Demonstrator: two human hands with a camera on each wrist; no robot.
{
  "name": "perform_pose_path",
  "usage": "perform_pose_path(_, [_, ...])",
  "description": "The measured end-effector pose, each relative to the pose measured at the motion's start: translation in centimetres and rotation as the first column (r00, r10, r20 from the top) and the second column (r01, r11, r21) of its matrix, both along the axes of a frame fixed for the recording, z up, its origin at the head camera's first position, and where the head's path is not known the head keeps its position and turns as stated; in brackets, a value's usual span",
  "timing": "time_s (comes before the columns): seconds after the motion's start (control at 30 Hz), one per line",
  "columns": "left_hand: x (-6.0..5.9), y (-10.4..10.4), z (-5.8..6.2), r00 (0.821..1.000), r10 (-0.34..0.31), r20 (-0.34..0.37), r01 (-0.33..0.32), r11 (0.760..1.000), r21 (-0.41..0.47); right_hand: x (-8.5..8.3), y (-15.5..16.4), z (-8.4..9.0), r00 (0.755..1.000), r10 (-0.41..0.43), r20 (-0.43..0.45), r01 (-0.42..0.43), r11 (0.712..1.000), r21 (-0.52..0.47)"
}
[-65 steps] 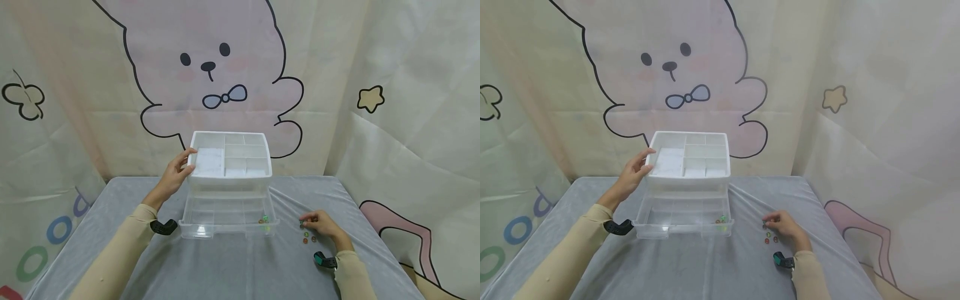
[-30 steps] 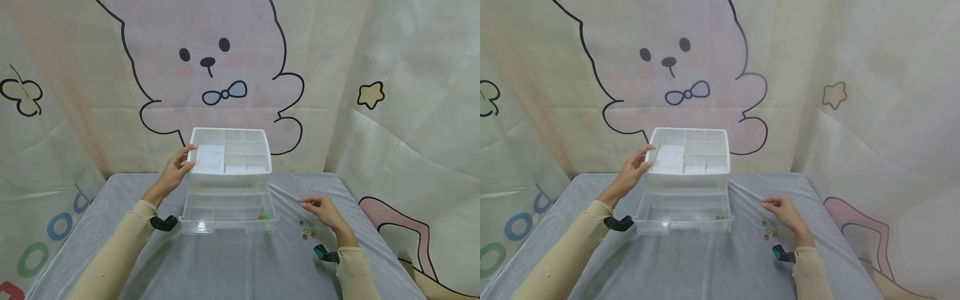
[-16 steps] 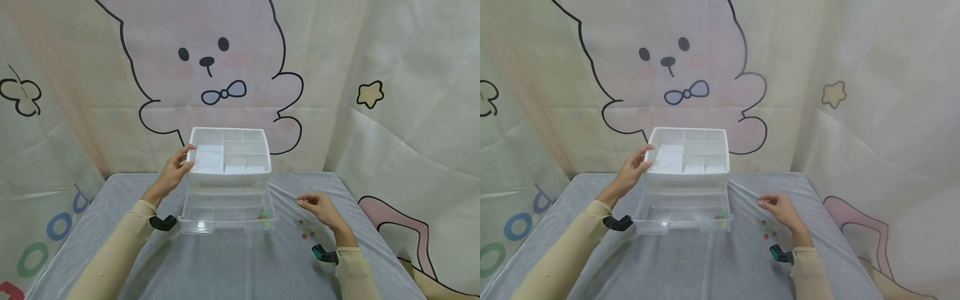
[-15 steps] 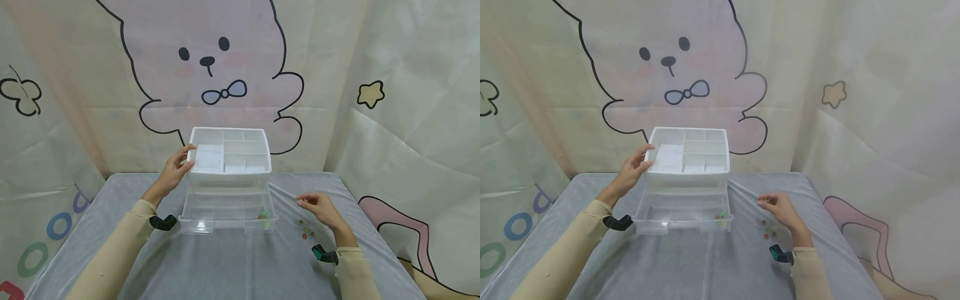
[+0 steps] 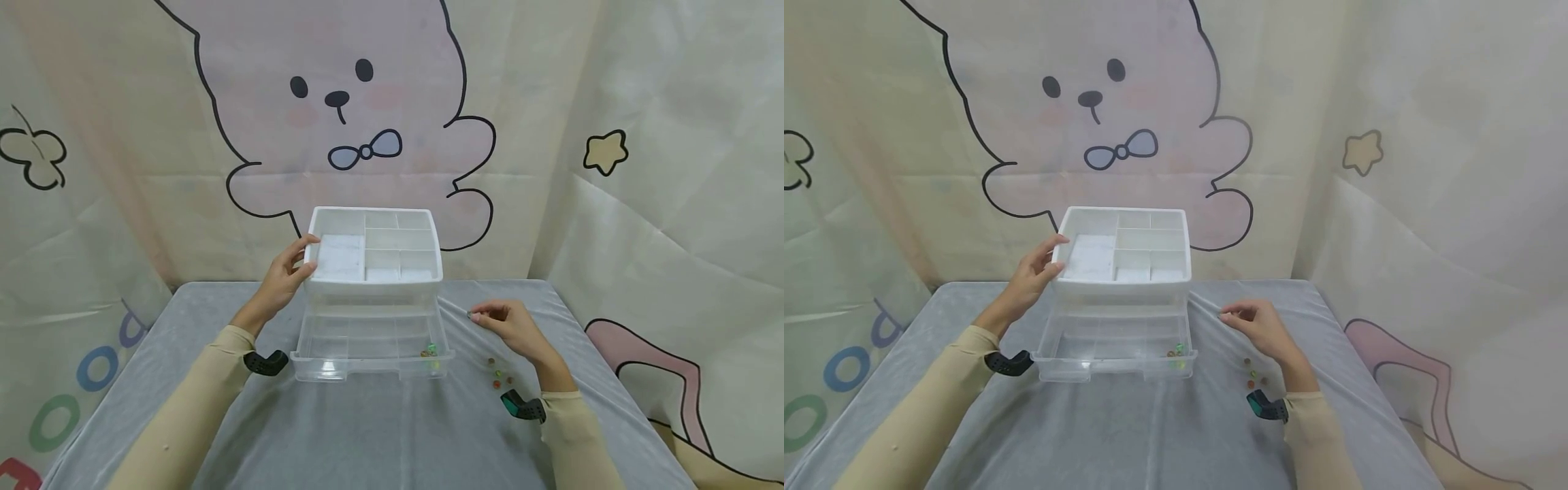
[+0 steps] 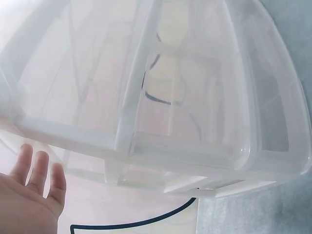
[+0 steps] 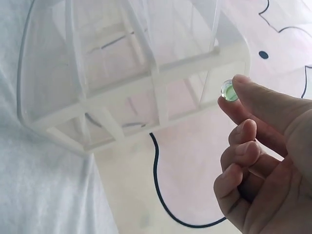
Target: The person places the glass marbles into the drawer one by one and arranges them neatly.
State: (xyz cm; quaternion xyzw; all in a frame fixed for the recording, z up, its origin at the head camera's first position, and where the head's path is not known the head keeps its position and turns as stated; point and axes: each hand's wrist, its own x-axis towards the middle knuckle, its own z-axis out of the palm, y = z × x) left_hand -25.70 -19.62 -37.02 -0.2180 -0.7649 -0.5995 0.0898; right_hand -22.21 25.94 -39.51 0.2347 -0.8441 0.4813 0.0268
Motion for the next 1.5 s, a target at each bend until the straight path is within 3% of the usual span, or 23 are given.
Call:
perform_pose_path(0.3, [0.2,-0.3,0.1,1.000,0.006,0.009,-0.006,1.000,-0.005,-0.1,-1.6,1.6,0.997,0.064,-0.048,-0.066,0.997,-0.039])
perform_pose_path(0.63, [0.1,-0.2,0.0,0.999,-0.008,0.039,0.008,1.000,-0.006,0.8,-2.9,3.5,0.995,0.070,-0.073,-0.075,0.995,-0.071])
perform_pose_path(0.77, [0.1,-0.2,0.0,1.000,-0.006,0.026,0.006,1.000,-0.001,1.0,-3.9,4.0,0.989,0.117,-0.095,-0.125,0.989,-0.083])
perform_pose_path(1.13, [0.0,0.0,-0.1,1.000,-0.011,0.015,0.011,1.000,0.001,1.3,-6.5,3.9,0.965,0.240,-0.102,-0.238,0.971,0.037])
perform_pose_path(1.5, [0.2,-0.2,-0.1,1.000,-0.014,0.014,0.013,1.000,0.004,1.7,-7.8,3.9,0.977,0.210,-0.045,-0.205,0.974,0.101])
